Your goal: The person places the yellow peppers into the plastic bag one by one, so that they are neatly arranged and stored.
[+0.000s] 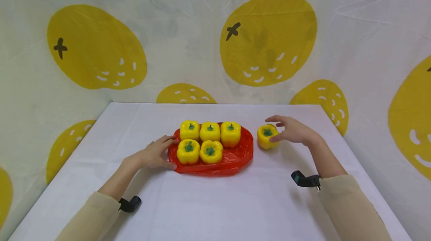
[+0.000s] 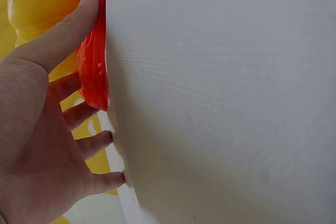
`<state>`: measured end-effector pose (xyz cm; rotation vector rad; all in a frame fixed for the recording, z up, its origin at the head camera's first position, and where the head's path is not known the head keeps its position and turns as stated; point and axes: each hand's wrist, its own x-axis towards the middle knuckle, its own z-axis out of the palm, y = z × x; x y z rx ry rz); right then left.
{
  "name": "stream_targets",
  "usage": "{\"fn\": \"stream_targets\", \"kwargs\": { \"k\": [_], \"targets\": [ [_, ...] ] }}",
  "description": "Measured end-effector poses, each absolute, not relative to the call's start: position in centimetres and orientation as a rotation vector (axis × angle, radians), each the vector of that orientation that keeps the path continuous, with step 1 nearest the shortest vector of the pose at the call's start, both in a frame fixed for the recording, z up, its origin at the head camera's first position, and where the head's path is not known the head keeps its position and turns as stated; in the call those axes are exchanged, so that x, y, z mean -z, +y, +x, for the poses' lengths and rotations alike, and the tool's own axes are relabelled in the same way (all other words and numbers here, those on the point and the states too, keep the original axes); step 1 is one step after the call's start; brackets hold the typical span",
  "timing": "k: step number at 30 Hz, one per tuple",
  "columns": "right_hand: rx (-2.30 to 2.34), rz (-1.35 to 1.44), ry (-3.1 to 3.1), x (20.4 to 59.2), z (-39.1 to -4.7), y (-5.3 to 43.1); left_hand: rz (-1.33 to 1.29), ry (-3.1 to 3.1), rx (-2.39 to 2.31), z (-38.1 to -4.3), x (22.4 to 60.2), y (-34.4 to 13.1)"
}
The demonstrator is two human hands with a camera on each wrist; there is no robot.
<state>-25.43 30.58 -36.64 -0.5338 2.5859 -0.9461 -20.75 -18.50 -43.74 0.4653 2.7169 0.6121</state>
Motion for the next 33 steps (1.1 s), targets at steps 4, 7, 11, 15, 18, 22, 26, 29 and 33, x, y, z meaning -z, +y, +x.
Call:
{"fn": "stream_targets", "kwargs": {
  "k": [4, 7, 11, 15, 18, 22, 26, 29, 33],
  "targets": [
    [0.944, -0.550, 2.561, 37.3, -25.7, 31.0, 0.473, 2.718, -0.616, -20.7, 43.7, -18.5],
    [0.941, -0.552, 2.547, 37.5, -25.7, 31.2, 0.476, 2.721, -0.614, -20.8, 43.8, -18.5],
    [0.945, -0.560, 2.534, 37.6, -25.7, 31.4, 0.468, 2.725, -0.607, -20.8, 43.8, -18.5],
    [0.956, -0.587, 2.517, 37.6, -25.7, 31.5, 0.466, 2.723, -0.611, -20.9, 43.7, -18.4],
    [0.954, -0.600, 2.514, 37.7, -25.6, 31.5, 0.467, 2.723, -0.614, -20.9, 43.7, -18.4],
    [0.948, -0.600, 2.529, 37.9, -25.6, 31.4, 0.471, 2.722, -0.619, -20.9, 43.8, -18.5],
    [0.938, -0.579, 2.546, 38.3, -25.5, 31.3, 0.461, 2.715, -0.607, -20.7, 43.9, -18.6],
    [0.941, -0.559, 2.564, 38.3, -25.4, 31.2, 0.456, 2.716, -0.609, -20.6, 44.0, -18.5],
    [0.950, -0.543, 2.590, 38.2, -25.3, 31.2, 0.465, 2.724, -0.630, -20.6, 43.9, -18.6]
  ]
}}
